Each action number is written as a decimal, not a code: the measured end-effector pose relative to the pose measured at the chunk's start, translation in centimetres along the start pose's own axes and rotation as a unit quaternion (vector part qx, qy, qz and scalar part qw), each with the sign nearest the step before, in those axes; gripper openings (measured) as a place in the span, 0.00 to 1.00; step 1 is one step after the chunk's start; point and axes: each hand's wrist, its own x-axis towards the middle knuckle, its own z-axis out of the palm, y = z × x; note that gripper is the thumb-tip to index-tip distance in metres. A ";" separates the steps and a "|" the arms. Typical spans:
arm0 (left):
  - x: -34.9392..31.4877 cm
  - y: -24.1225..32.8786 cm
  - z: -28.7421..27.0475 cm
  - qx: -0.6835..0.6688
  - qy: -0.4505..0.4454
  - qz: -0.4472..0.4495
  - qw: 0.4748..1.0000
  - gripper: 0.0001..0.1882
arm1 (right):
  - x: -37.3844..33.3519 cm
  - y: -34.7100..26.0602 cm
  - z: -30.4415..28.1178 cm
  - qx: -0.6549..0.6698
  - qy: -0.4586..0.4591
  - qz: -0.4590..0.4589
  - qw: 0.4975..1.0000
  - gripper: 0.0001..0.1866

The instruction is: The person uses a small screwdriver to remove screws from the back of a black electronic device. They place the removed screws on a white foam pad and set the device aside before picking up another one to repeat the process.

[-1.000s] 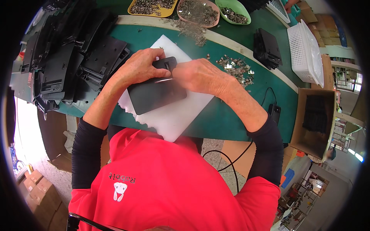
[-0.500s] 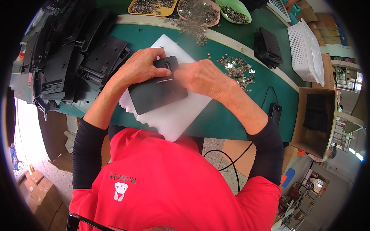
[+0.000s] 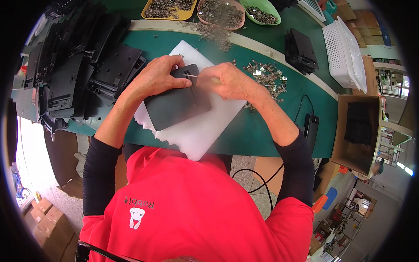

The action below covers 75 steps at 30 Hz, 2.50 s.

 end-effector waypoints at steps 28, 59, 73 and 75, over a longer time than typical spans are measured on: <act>-1.2 2.0 2.0 0.123 0.096 0.009 0.988 0.31 | -6.7 0.1 4.6 -0.141 0.230 -0.037 0.962 0.11; -3.4 1.7 3.7 0.094 0.141 -0.033 0.985 0.25 | -6.1 -1.9 9.8 -0.472 0.220 0.000 0.854 0.27; -3.8 1.8 3.2 0.111 0.127 -0.028 0.985 0.24 | -5.0 -4.9 6.2 -0.451 0.134 -0.029 0.882 0.15; -4.2 1.1 3.8 0.086 0.156 -0.001 0.984 0.26 | -5.0 -3.5 4.8 -0.374 0.118 -0.004 0.920 0.15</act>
